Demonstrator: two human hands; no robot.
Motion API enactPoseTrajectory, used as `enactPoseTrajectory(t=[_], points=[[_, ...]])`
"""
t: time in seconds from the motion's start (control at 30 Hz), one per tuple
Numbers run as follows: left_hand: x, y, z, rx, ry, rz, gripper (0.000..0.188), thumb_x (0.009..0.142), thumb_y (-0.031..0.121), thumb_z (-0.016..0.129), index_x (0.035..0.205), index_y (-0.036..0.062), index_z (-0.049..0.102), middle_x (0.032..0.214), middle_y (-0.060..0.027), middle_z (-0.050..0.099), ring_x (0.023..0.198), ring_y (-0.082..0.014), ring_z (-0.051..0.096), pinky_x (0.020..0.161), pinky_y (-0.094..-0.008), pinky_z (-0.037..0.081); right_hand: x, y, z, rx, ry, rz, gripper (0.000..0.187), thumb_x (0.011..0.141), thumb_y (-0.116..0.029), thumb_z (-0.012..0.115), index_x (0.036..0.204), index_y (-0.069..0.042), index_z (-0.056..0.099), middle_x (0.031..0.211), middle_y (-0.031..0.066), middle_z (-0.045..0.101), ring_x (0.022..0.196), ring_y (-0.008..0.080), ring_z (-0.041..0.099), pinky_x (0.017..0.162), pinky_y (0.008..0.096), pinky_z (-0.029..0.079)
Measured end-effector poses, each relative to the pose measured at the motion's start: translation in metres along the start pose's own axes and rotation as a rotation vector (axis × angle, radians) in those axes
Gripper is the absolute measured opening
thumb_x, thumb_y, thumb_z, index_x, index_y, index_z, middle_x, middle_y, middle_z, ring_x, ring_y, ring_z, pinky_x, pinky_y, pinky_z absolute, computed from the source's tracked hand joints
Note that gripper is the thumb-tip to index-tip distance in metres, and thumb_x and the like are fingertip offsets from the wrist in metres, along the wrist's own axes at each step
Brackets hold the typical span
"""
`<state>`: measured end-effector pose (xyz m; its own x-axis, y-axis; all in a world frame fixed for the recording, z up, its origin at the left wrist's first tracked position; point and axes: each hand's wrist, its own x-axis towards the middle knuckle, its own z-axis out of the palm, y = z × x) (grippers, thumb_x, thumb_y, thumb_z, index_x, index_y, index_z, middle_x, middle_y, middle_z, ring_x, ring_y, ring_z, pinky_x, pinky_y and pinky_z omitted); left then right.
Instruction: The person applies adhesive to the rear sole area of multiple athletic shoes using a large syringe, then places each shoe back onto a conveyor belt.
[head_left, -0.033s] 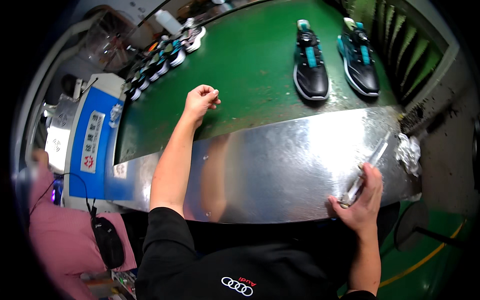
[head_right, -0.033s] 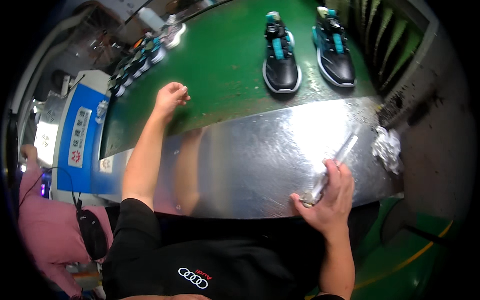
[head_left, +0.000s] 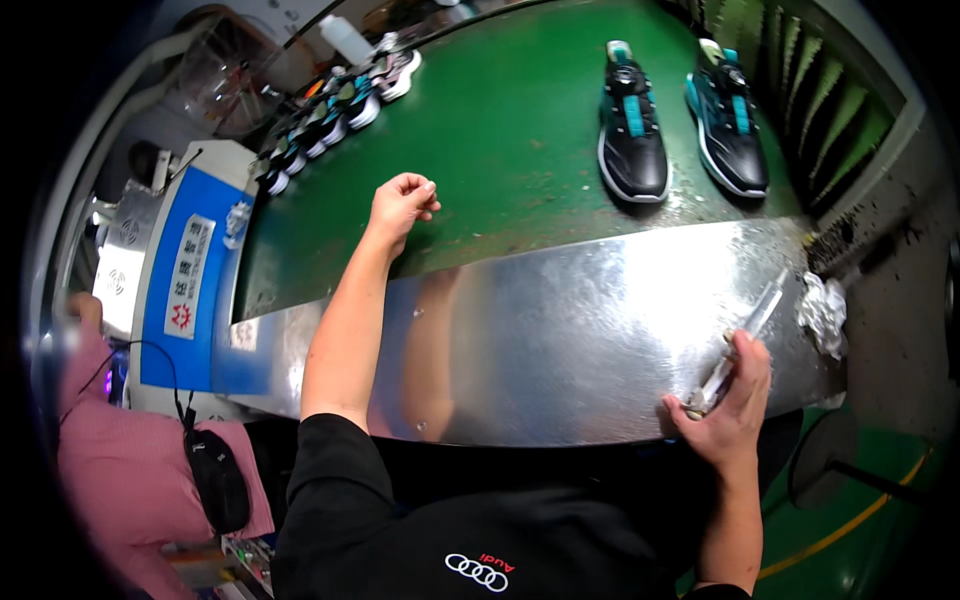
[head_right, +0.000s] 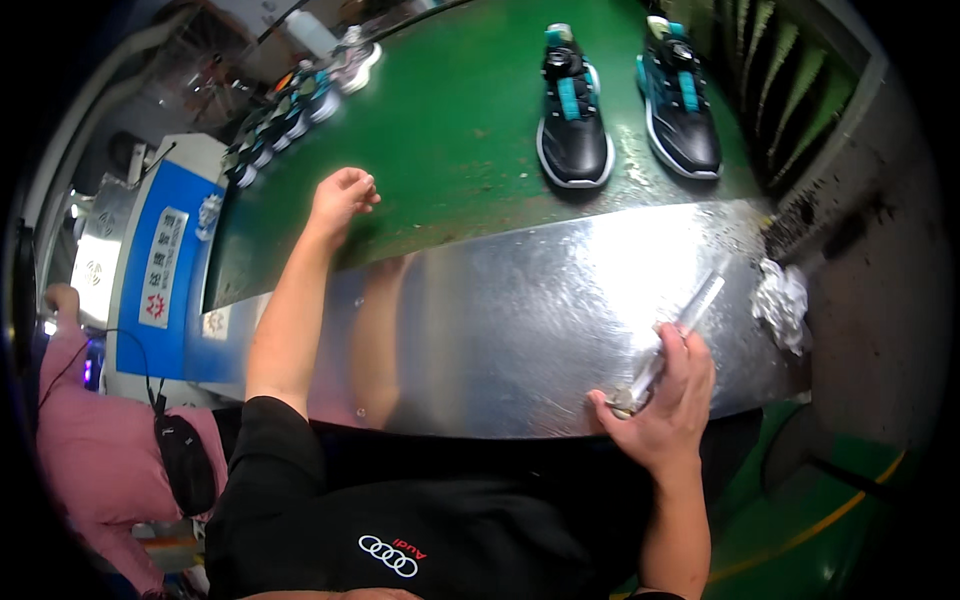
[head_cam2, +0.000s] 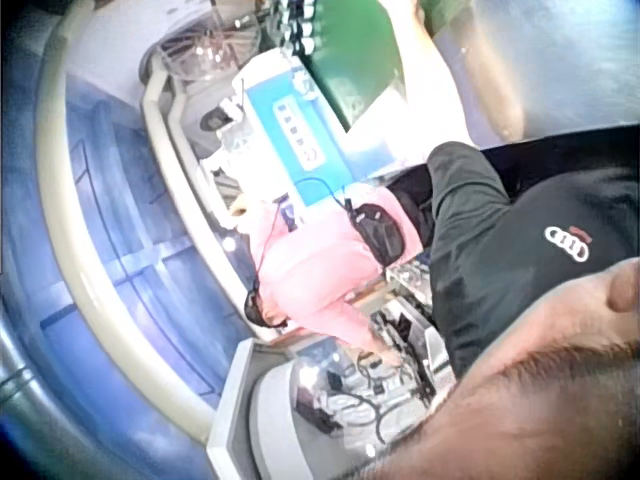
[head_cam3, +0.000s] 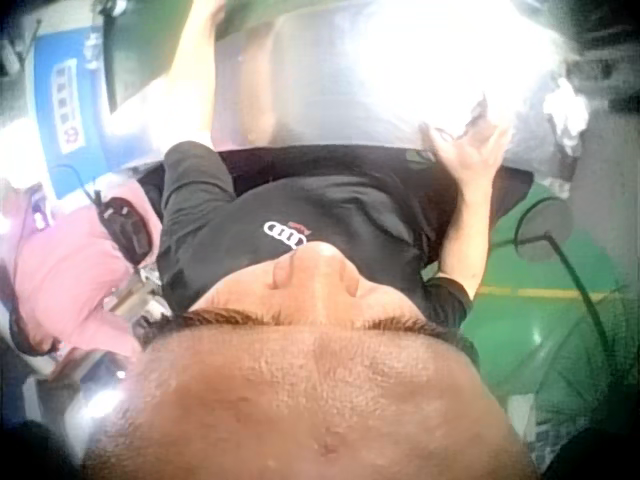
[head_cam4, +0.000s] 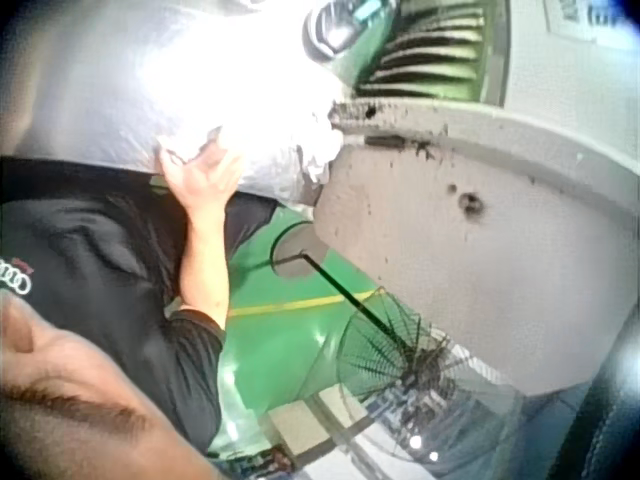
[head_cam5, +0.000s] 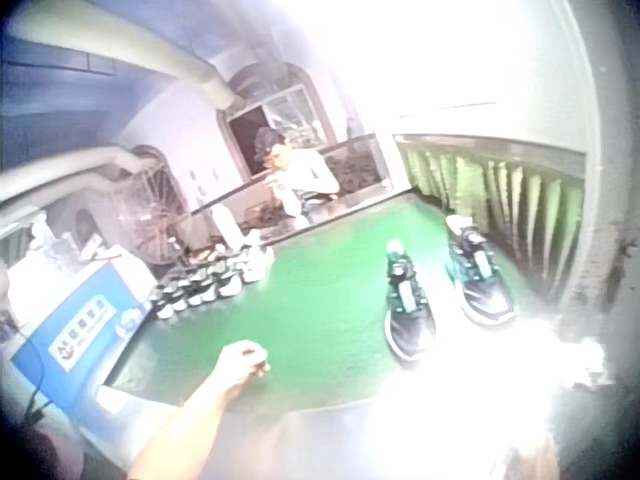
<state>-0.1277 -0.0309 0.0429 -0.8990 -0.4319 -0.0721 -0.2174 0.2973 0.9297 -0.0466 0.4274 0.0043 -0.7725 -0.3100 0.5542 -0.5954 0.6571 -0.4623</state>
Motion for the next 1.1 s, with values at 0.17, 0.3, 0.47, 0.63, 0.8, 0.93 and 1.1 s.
enactPoseTrajectory(t=[0.17, 0.3, 0.47, 0.63, 0.8, 0.93, 1.1], points=[[-0.026, -0.034, -0.025, 0.165, 0.023, -0.047, 0.012, 0.084, 0.01, 0.062, 0.09, 0.0005, 0.067, 0.07, -0.0005, 0.061, 0.061, -0.0065, 0.053, 0.055, -0.0206, 0.042, -0.001, -0.003, 0.004, -0.021, -0.022, -0.026, 0.092, 0.057, -0.032, 0.081, 0.131, -0.003, 0.035, 0.116, 0.0212, 0.047, 0.098, 0.0369, 0.05, 0.084, 0.0436, 0.041], [-0.034, -0.033, 0.011, 0.433, -0.09, 0.094, 0.02, 0.076, 0.012, 0.067, 0.092, 0.001, 0.069, 0.08, -0.0088, 0.067, 0.073, -0.0163, 0.063, 0.069, -0.0279, 0.049, -0.001, -0.003, 0.006, -0.039, -0.013, -0.044, 0.091, 0.058, -0.033, 0.08, 0.13, -0.002, 0.036, 0.117, 0.021, 0.047, 0.1, 0.0369, 0.049, 0.085, 0.0435, 0.04], [-0.025, -0.028, 0.035, 0.617, -0.181, 0.157, 0.017, 0.075, 0.013, 0.068, 0.088, 0.0023, 0.069, 0.089, -0.0124, 0.065, 0.08, -0.022, 0.064, 0.073, -0.0313, 0.05, -0.004, 0.0, 0.004, -0.03, -0.055, -0.005, 0.095, 0.06, -0.035, 0.081, 0.134, -0.001, 0.031, 0.123, 0.0207, 0.043, 0.11, 0.0374, 0.045, 0.093, 0.0439, 0.037], [-0.026, -0.028, 0.038, 0.674, -0.206, 0.183, 0.014, 0.076, 0.013, 0.068, 0.085, 0.0024, 0.068, 0.086, -0.0094, 0.062, 0.079, -0.021, 0.061, 0.072, -0.0308, 0.049, -0.003, -0.002, 0.006, -0.018, -0.035, 0.003, 0.094, 0.06, -0.035, 0.081, 0.133, -0.001, 0.032, 0.123, 0.0209, 0.043, 0.108, 0.0371, 0.046, 0.091, 0.0434, 0.038], [-0.025, -0.026, 0.04, 0.746, -0.212, 0.243, 0.013, 0.077, 0.014, 0.067, 0.082, 0.0026, 0.067, 0.084, -0.0091, 0.061, 0.078, -0.0217, 0.06, 0.072, -0.0317, 0.048, -0.006, -0.003, 0.006, -0.028, -0.012, 0.011, 0.092, 0.061, -0.035, 0.079, 0.132, 0.001, 0.034, 0.119, 0.0213, 0.045, 0.106, 0.0382, 0.046, 0.091, 0.0456, 0.037], [-0.026, -0.028, 0.038, 0.763, -0.199, 0.227, 0.012, 0.077, 0.013, 0.067, 0.08, 0.0017, 0.066, 0.084, -0.0095, 0.061, 0.078, -0.0224, 0.059, 0.072, -0.0326, 0.047, -0.006, -0.004, 0.008, -0.016, -0.008, -0.003, 0.09, 0.062, -0.035, 0.079, 0.131, 0.001, 0.035, 0.12, 0.0215, 0.045, 0.107, 0.0383, 0.046, 0.091, 0.0458, 0.037], [-0.025, -0.029, 0.044, 0.747, -0.199, 0.224, 0.012, 0.079, 0.013, 0.065, 0.078, 0.0011, 0.063, 0.083, -0.0099, 0.058, 0.078, -0.0234, 0.058, 0.071, -0.0338, 0.046, -0.007, -0.002, 0.007, -0.009, 0.005, 0.01, 0.09, 0.062, -0.036, 0.078, 0.131, 0.001, 0.035, 0.12, 0.0214, 0.045, 0.106, 0.0378, 0.046, 0.091, 0.0452, 0.037]])
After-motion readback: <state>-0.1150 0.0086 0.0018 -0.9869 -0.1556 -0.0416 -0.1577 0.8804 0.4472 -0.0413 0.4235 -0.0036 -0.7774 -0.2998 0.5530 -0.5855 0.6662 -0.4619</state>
